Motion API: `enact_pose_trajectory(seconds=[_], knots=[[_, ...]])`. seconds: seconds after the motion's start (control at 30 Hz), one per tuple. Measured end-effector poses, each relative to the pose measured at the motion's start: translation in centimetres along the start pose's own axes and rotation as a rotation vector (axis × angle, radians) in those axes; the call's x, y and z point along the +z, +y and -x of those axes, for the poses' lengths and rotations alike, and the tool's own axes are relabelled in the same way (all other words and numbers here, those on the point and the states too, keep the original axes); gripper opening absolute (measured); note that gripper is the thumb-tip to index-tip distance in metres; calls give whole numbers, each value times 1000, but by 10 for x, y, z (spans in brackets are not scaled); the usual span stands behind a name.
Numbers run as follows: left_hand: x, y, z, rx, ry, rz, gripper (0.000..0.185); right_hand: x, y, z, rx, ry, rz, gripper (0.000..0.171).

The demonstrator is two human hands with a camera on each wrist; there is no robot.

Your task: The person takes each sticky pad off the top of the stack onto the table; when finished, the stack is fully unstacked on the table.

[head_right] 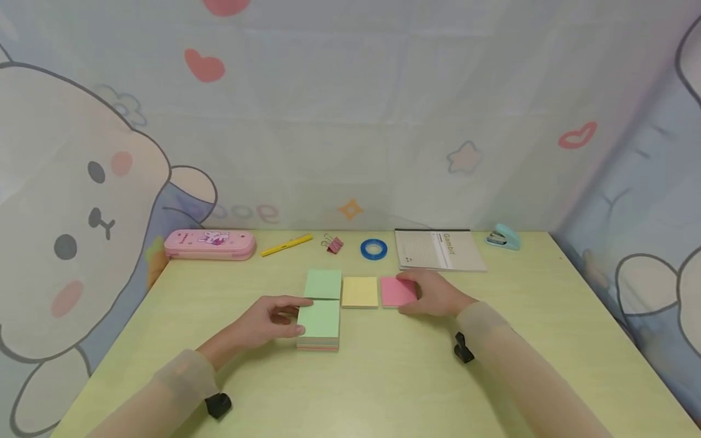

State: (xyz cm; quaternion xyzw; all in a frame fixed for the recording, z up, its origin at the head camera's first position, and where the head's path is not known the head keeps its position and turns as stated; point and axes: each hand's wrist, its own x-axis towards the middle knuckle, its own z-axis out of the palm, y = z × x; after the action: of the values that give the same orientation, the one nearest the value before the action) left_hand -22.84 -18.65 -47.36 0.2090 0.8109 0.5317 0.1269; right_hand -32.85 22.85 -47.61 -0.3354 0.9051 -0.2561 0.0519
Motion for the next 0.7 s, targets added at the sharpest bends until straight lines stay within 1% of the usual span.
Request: enact_pose_trajectory(seconds=[0.2, 0.53, 0.7], knots=[[0, -1, -1, -8, 2, 3, 52, 1, -2, -1, 9, 2, 6, 74], [-1, 2, 0, -22, 4, 13, 52, 0, -3, -3, 24, -12, 14, 74], [0, 1, 0, -18, -1, 10, 52, 1, -4, -3, 25, -15, 10, 75]])
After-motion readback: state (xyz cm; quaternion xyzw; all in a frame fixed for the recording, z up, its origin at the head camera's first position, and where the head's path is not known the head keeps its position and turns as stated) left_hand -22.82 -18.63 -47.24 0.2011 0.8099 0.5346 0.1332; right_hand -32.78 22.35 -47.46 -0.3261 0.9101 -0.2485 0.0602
